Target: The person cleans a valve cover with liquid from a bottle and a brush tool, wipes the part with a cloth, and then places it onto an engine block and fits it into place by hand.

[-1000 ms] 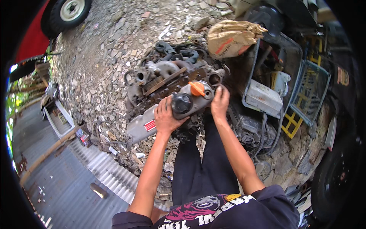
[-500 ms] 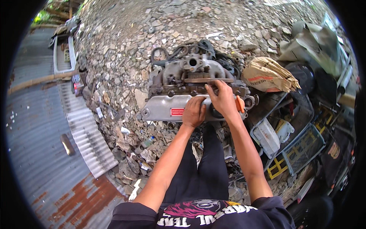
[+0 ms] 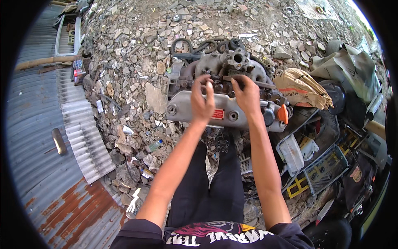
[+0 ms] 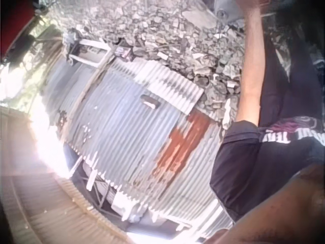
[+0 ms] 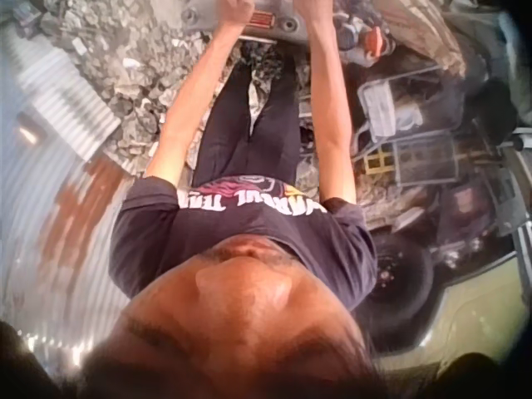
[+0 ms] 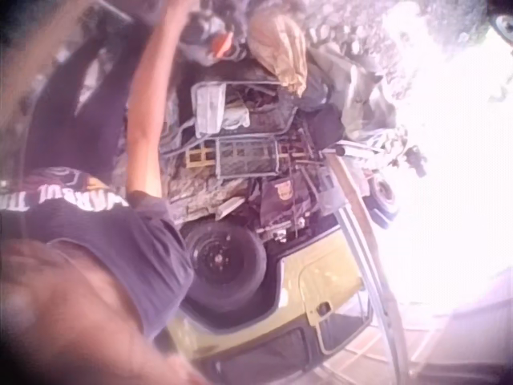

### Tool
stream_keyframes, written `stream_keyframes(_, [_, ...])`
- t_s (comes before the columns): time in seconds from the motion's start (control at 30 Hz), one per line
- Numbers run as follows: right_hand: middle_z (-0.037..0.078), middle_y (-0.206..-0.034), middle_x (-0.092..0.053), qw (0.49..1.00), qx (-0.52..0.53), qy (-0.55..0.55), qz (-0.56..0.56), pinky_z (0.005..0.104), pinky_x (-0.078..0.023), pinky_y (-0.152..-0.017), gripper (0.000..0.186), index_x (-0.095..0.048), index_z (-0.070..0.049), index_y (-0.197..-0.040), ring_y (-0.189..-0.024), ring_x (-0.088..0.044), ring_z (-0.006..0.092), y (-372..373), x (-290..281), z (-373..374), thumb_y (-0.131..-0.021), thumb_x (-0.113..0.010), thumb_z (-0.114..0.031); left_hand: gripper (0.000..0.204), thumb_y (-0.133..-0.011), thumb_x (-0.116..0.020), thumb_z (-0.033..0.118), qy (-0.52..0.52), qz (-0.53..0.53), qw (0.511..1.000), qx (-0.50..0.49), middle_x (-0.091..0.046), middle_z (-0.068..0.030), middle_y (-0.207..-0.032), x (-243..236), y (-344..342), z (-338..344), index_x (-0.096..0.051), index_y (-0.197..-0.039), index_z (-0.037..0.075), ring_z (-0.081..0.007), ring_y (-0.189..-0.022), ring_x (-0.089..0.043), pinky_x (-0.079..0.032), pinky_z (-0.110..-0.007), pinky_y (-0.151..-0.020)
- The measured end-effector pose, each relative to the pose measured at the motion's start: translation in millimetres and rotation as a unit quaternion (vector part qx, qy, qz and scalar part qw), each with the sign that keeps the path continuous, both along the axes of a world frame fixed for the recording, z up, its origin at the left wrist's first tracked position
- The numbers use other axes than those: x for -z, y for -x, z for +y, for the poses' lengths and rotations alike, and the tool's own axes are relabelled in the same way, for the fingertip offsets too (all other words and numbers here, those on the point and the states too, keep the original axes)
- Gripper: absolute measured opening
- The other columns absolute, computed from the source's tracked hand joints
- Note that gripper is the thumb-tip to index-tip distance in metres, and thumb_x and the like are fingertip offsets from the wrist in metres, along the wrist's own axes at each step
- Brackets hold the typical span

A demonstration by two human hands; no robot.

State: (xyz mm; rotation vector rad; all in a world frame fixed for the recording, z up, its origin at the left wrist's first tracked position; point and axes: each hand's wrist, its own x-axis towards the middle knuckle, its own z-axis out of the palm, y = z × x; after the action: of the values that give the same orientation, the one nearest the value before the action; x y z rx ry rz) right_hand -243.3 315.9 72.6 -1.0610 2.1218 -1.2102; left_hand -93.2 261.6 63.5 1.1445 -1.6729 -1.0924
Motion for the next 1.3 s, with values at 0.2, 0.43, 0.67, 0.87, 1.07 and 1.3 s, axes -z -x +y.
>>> stream_keyframes(0.2, [0.017, -0.102, -0.063, 0.986, -0.076, -0.013, 0.150, 0.0455, -0.046, -0.086, 0.030, -0.067, -0.005, -0.110, -0.100, -0.059, 0.0363, -37.4, 42.0, -57.8, -0.081, -0.070, -0.013, 0.026, -0.093, -0.055, 0.021, 0.013, -0.374, 0.922, 0.095, -0.066, -0.0195, -0.103, -0.6, -50.1, -64.1, -0.062, -0.105, 0.000, -0.0330, -0.107, -0.060, -0.045, -0.049, -0.092])
stream_keyframes(0.43, [0.013, -0.105, -0.063, 0.899, -0.190, -0.178, 0.352, 0.0487, -0.043, -0.086, 0.028, -0.069, -0.010, -0.097, -0.105, -0.059, 0.0305, -49.6, 66.5, -87.9, -0.077, -0.076, -0.029, 0.033, -0.088, -0.053, 0.024, 0.053, -0.499, 0.856, 0.127, -0.065, -0.0176, -0.112, 9.1, -48.9, -46.4, -0.063, -0.108, 0.000, -0.0318, -0.112, -0.057, -0.043, -0.050, -0.093])
stream_keyframes(0.67, [0.019, -0.101, -0.064, 0.972, -0.119, -0.023, 0.202, 0.0449, -0.047, -0.087, 0.035, -0.069, -0.004, -0.108, -0.099, -0.061, 0.0362, -44.0, 50.6, -86.0, -0.083, -0.073, -0.029, 0.032, -0.085, -0.057, 0.026, 0.074, -0.465, 0.872, 0.132, -0.065, -0.0176, -0.106, 11.4, -52.4, -44.5, -0.064, -0.103, 0.000, -0.0316, -0.107, -0.059, -0.042, -0.048, -0.092])
stream_keyframes(0.87, [0.007, -0.092, -0.070, 0.978, 0.099, 0.071, -0.167, 0.0247, -0.049, -0.070, 0.035, -0.066, 0.007, -0.109, -0.078, -0.061, 0.0097, -45.7, -16.9, -47.0, -0.088, -0.074, -0.020, 0.032, -0.085, -0.059, 0.023, 0.083, -0.392, 0.910, 0.109, -0.064, -0.0164, -0.108, 14.4, -63.8, -48.4, -0.063, -0.108, 0.002, -0.0307, -0.112, -0.056, -0.038, -0.045, -0.099])
stream_keyframes(1.07, [0.003, -0.098, -0.066, 0.872, 0.332, 0.149, -0.328, 0.0235, -0.050, -0.078, 0.030, -0.063, 0.004, -0.113, -0.088, -0.061, 0.0097, -106.6, -61.4, 90.0, -0.091, -0.071, -0.014, 0.026, -0.091, -0.062, 0.017, -0.132, -0.024, 0.988, 0.082, -0.070, -0.0121, -0.098, -33.3, -40.5, 27.6, -0.067, -0.110, 0.000, -0.0244, -0.091, -0.066, -0.051, -0.035, -0.080])
stream_keyframes(1.3, [0.008, -0.105, -0.067, 0.842, 0.417, 0.210, -0.271, 0.0256, -0.052, -0.085, 0.023, -0.058, 0.000, -0.110, -0.094, -0.065, 0.0135, -148.6, -128.5, 186.1, -0.091, -0.069, -0.004, 0.027, -0.092, -0.068, 0.015, -0.517, 0.142, 0.811, 0.233, -0.070, -0.0055, -0.095, -93.1, -47.9, 148.6, -0.068, -0.115, 0.001, -0.0114, -0.080, -0.065, -0.053, -0.025, -0.071])
